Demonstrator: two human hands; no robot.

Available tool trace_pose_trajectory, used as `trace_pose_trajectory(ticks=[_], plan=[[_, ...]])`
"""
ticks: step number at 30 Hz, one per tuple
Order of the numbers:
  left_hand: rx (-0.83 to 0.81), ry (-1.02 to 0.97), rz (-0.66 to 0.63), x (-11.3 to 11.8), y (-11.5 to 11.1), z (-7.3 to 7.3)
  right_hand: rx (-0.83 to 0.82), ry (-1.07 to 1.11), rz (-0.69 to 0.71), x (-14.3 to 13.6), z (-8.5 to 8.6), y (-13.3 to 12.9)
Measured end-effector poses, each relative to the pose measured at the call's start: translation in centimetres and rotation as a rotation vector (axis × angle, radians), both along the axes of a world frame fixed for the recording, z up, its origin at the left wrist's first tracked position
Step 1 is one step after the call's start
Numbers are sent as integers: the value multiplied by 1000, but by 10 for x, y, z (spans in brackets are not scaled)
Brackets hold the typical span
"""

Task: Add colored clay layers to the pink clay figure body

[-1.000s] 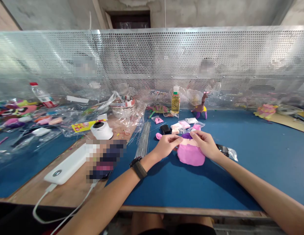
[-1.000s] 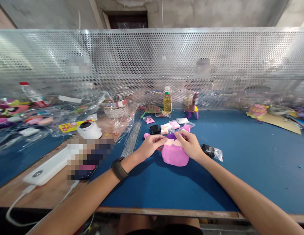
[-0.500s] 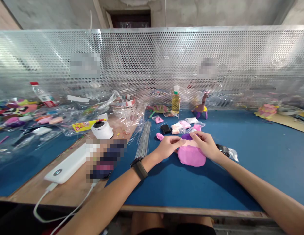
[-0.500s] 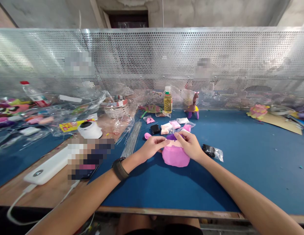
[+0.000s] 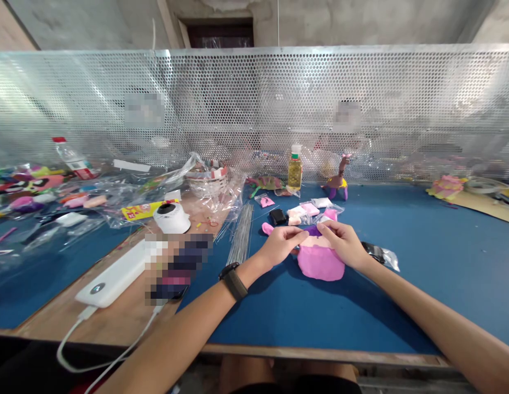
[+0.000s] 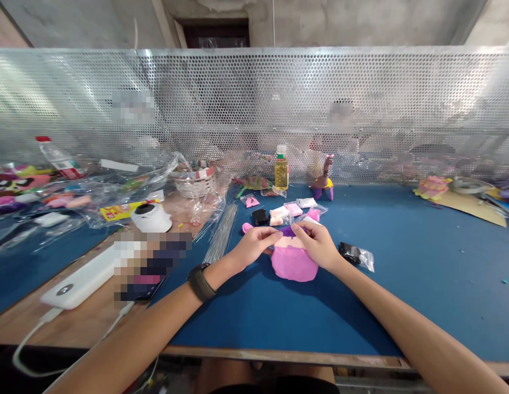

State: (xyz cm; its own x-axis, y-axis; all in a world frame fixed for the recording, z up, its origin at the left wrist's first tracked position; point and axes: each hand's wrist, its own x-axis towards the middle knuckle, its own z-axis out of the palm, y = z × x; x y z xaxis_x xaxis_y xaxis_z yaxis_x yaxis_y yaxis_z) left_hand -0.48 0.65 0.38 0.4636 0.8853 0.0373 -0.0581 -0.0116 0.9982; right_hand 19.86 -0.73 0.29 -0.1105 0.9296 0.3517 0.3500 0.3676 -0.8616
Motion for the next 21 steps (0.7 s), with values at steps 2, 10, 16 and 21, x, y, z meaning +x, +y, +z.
trace_pose_trajectory(ticks=[2,10,16,21], plan=[[-3,11,-4,0,-1,2,-6,0,7,0,-1,0],[-47,67,-90,0,-3,4,-15,-16,47,1,-3,1],[-11,45,-84,2,-2,0,-29,-15,60,1,-3,1],[11,53,-27,2,-2,-1,-47,0,65,1,-4,1]])
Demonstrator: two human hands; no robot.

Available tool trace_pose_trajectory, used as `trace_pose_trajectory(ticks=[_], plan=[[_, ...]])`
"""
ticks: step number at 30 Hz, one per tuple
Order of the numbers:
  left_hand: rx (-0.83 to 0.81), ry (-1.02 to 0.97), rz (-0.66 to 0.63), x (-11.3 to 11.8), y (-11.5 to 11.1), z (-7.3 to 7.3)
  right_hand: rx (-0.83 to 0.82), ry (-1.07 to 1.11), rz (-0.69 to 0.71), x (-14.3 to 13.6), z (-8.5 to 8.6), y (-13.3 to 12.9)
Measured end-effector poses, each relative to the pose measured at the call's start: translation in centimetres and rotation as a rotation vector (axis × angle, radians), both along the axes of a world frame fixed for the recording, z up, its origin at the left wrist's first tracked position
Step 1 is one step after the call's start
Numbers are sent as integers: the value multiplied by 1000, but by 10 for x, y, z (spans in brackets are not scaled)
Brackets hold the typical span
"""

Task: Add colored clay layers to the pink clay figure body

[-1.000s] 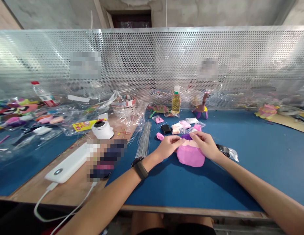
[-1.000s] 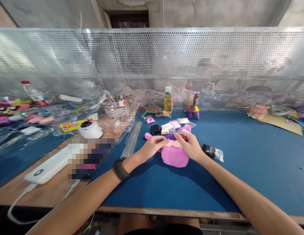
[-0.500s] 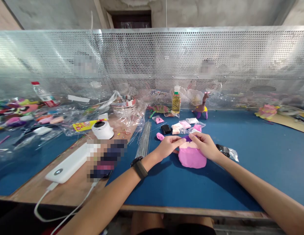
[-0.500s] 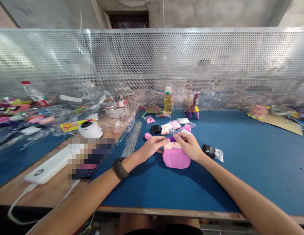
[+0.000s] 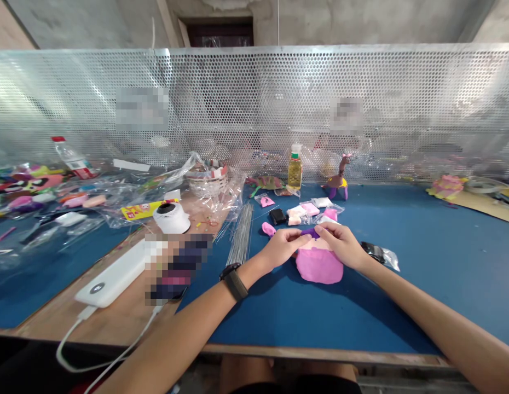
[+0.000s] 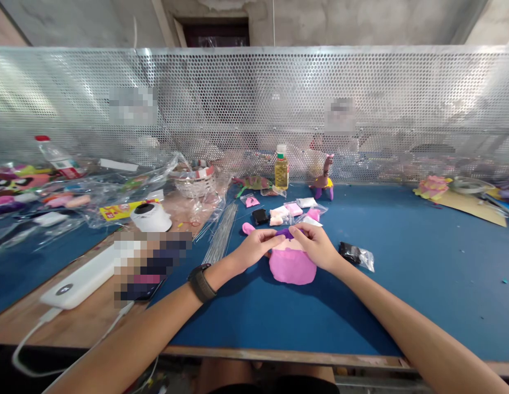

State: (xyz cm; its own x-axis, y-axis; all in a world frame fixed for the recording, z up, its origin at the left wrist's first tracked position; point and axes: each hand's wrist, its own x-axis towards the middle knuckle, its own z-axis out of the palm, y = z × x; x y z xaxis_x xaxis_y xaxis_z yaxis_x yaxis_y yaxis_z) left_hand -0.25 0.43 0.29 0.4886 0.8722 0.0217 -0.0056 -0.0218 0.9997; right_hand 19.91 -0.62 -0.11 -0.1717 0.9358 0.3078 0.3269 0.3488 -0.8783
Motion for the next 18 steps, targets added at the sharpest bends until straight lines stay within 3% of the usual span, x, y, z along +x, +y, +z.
trace_pose_trajectory(ticks=[7,18], plan=[[-116,-43,-88,-2,-3,5,-11,-4,2,0,1,0],[-163,-55,-141,-3,-4,5,-17,-13,23,0,1,-1]])
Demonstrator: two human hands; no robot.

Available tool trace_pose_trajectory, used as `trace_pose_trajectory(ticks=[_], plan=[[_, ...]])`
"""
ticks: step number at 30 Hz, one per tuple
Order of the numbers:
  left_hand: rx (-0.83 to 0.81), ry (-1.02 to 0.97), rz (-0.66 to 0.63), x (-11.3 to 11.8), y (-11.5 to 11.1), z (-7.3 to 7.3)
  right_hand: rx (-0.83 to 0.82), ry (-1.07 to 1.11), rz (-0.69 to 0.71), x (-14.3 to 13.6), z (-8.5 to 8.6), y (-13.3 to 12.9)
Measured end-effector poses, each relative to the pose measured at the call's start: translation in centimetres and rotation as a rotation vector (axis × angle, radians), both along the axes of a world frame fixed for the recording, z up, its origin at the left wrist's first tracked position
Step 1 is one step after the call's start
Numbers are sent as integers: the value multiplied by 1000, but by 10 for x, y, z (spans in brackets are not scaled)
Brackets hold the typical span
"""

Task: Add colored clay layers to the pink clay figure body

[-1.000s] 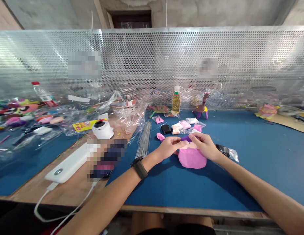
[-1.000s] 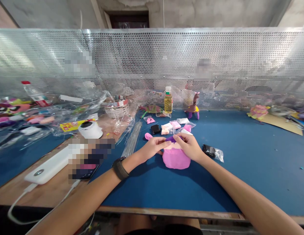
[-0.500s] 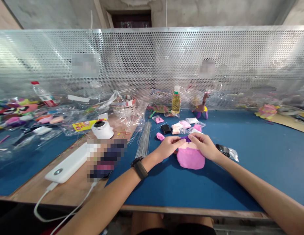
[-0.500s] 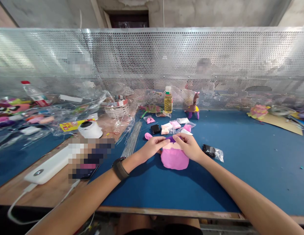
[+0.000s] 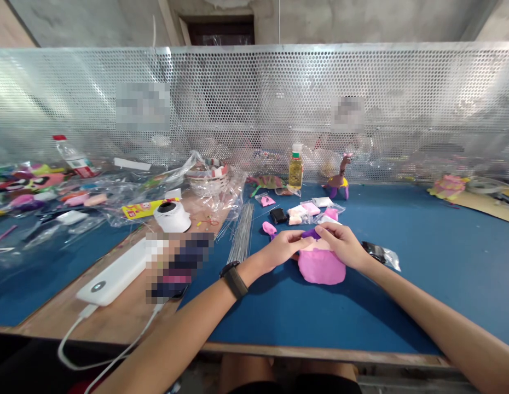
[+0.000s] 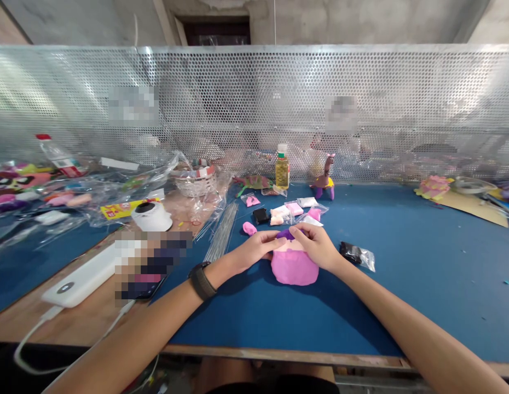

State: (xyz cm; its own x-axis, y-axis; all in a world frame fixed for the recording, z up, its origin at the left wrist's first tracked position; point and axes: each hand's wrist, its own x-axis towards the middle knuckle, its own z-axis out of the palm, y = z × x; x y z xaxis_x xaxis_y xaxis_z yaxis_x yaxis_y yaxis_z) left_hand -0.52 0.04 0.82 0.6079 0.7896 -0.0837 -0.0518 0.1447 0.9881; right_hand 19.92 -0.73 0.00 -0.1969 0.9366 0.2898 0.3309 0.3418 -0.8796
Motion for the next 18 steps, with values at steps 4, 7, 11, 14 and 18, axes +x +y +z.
trace_pose_trajectory(ticks=[4,7,11,14,18], plan=[[-20,-3,12,0,0,1,-18,8,11,-1,0,-1],[-30,0,17,0,0,0,-19,7,17,-1,0,-1],[-33,0,19,0,0,0,-13,-1,20,0,0,0],[-24,-2,16,0,-1,1,-13,-9,21,0,0,0],[-21,0,23,1,-1,2,-15,-12,16,0,0,-1]])
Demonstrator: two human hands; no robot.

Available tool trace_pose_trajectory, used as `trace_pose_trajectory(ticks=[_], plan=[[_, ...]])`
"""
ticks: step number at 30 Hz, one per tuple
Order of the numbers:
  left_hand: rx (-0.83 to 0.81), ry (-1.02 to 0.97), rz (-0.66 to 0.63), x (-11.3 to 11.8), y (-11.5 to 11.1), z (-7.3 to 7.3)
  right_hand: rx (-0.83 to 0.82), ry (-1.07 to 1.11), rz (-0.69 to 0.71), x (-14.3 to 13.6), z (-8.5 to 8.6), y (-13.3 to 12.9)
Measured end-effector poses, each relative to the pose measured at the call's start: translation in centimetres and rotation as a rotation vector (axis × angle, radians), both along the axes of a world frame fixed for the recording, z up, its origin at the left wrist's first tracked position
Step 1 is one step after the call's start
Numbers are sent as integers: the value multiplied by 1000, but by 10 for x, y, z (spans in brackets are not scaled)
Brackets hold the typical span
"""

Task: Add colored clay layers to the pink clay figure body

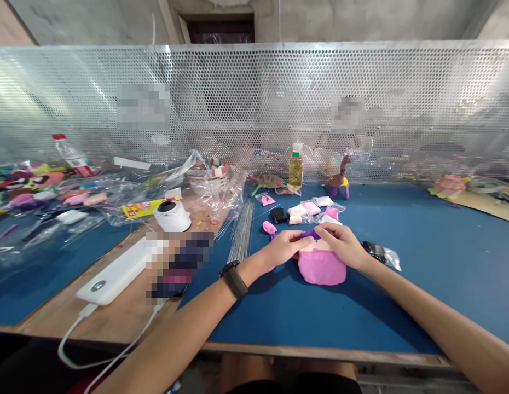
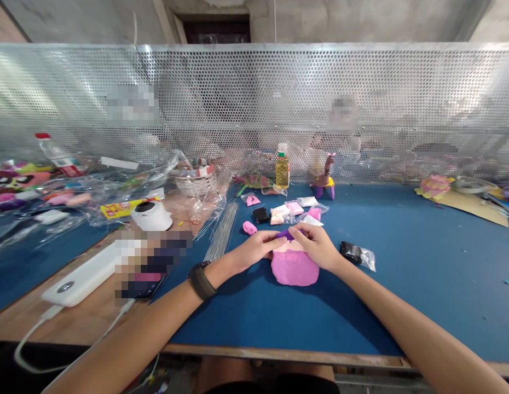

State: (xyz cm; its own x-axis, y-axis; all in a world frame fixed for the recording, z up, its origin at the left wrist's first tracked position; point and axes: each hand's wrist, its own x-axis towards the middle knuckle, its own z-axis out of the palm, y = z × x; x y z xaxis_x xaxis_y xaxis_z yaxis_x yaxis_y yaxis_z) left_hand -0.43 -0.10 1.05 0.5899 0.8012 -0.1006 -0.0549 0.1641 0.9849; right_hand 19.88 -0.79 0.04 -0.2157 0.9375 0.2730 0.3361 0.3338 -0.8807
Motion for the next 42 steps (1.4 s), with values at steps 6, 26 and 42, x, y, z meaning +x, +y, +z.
trace_pose_trajectory(ticks=[6,26,42], plan=[[2,15,14,1,-1,1,-4,1,6,0,0,0],[103,76,-14,0,1,2,19,-35,-6,0,0,0],[230,154,-18,0,3,0,2,-50,1,0,-1,0]])
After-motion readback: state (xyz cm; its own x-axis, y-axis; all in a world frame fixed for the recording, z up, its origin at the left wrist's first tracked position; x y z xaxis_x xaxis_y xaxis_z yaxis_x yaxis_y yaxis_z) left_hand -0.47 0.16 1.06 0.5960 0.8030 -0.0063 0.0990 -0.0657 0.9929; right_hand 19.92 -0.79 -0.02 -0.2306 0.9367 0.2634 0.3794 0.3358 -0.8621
